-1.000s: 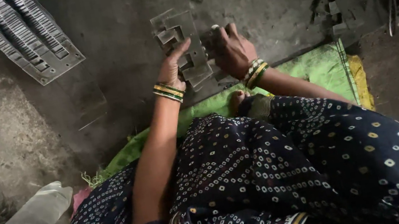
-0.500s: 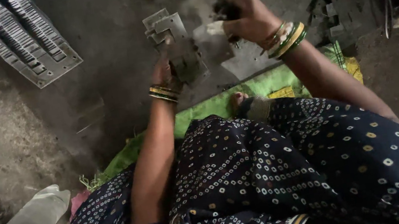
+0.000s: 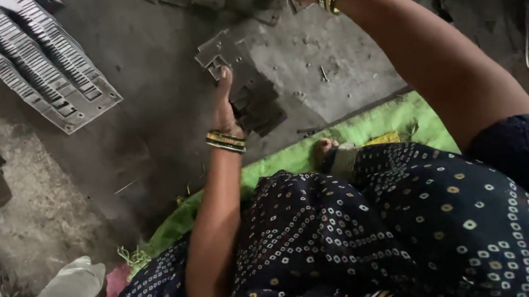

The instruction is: The person sorts metal plates on the floor, picking them up individually and placing them into a stack.

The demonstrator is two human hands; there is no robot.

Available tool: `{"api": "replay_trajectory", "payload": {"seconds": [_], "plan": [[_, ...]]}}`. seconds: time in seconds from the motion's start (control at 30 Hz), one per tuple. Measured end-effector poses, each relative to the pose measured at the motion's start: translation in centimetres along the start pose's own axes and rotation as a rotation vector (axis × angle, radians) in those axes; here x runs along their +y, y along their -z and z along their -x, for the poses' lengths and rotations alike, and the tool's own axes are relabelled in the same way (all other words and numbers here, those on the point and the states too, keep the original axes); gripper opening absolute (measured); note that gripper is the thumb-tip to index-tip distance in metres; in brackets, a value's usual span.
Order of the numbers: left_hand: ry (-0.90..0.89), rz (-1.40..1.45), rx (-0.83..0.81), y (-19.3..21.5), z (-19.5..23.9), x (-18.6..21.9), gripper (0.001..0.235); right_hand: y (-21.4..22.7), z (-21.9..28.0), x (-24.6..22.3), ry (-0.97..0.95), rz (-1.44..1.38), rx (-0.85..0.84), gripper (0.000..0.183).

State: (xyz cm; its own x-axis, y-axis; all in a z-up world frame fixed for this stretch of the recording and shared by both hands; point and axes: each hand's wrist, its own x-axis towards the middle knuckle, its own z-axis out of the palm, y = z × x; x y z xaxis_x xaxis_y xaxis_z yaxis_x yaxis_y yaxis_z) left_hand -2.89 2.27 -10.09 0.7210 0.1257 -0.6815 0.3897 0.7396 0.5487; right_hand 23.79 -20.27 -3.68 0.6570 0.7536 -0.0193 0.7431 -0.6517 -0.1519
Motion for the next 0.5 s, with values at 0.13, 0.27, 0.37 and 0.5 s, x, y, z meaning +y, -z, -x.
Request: {"api": "replay_trajectory", "payload": {"seconds": [0.13,0.27,0.37,0.5], "plan": [[-0.062,-0.092,0.025,0.0,0.6,0.7,0.082,1.9,-0.5,-0.7,0.061,0.005,-0.074,0.041],[-0.014,0.058,-0.074,-1.6,2.2,2.4,0.075,5.4,-0.5,-2.2,-0.02,0.012,-0.119,0.036],[0.047,0.136,-0.211,-2.8,3.5,3.4,0.064,8.6,0.4,-4.9,-0.118,0.017,-0.115,0.032],[0.071,0.175,-0.301,-4.1,3.9,3.0,0.072,12.7,3.2,-9.4,-0.187,-0.086,-0.042,0.028]]}}
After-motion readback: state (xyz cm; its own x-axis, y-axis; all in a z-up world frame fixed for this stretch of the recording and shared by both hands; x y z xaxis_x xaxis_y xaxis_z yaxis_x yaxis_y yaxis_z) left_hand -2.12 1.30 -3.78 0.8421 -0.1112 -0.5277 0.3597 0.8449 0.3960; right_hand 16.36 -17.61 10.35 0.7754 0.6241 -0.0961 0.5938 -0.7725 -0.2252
